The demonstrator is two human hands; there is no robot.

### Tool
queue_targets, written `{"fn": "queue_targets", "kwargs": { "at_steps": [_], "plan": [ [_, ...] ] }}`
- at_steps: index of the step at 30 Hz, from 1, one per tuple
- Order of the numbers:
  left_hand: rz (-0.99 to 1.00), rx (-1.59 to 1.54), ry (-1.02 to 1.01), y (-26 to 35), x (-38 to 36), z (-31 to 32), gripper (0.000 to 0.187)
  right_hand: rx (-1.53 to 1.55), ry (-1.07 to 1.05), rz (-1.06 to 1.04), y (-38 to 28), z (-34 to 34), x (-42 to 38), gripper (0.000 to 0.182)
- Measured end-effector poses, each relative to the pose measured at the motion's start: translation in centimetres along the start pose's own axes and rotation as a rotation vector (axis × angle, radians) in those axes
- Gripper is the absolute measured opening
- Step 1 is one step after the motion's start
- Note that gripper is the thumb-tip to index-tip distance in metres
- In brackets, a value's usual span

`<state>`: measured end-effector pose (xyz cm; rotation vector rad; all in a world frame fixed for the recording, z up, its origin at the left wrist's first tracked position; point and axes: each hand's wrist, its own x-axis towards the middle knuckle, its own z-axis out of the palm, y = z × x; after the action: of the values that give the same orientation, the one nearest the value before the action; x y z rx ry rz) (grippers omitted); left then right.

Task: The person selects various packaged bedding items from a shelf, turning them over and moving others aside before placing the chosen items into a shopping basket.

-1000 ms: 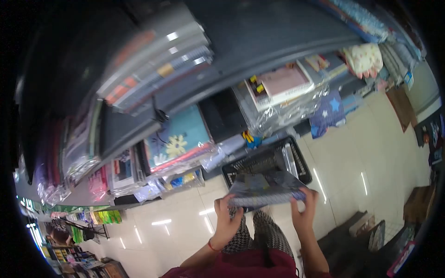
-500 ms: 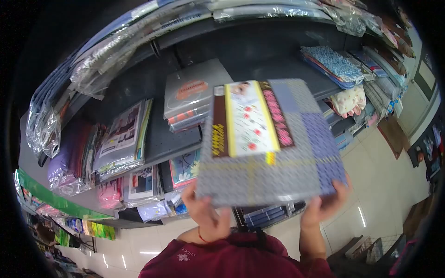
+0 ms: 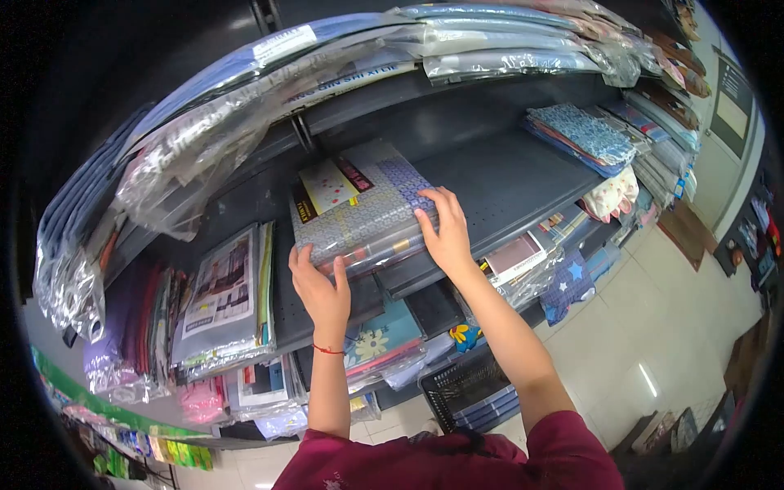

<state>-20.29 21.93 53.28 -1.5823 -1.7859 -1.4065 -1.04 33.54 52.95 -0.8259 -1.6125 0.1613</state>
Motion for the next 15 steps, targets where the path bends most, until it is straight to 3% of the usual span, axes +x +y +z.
{"fn": "queue_targets", "kwargs": {
  "at_steps": [7,9,10,12,14,15],
  "plan": [
    [0.020,-0.023,0.013,-2.4,1.0,2.0,0.054,-0.045,-0.087,0.009,0.7,0.4,0.4,0.040],
    [-0.151,-0.275,-0.066,-1.7,0.7,1.6,0.054,0.003,-0.113,0.026,-0.1,-1.8,-0.8,0.045],
    [-0.023,-0.189,-0.075,-1.3,0.7,0.7,0.054,0.035,-0.106,0.054,-0.6,-3.3,-2.0,0.048],
    [0.001,-0.101,-0.036,-1.4,-0.9,-0.4,0.050,-0.036,-0.058,0.077,0.1,-7.4,-5.8,0.046],
    [-0.008,-0.145,0.073,0.0,-4.0,-2.1,0.043,-0.164,-0.053,0.296,2.9,-12.4,-12.5,0.038],
    [-0.012,-0.232,0.082,0.5,-6.0,-2.5,0.029,-0.215,-0.083,0.429,4.8,-15.2,-16.5,0.032]
  ]
}}
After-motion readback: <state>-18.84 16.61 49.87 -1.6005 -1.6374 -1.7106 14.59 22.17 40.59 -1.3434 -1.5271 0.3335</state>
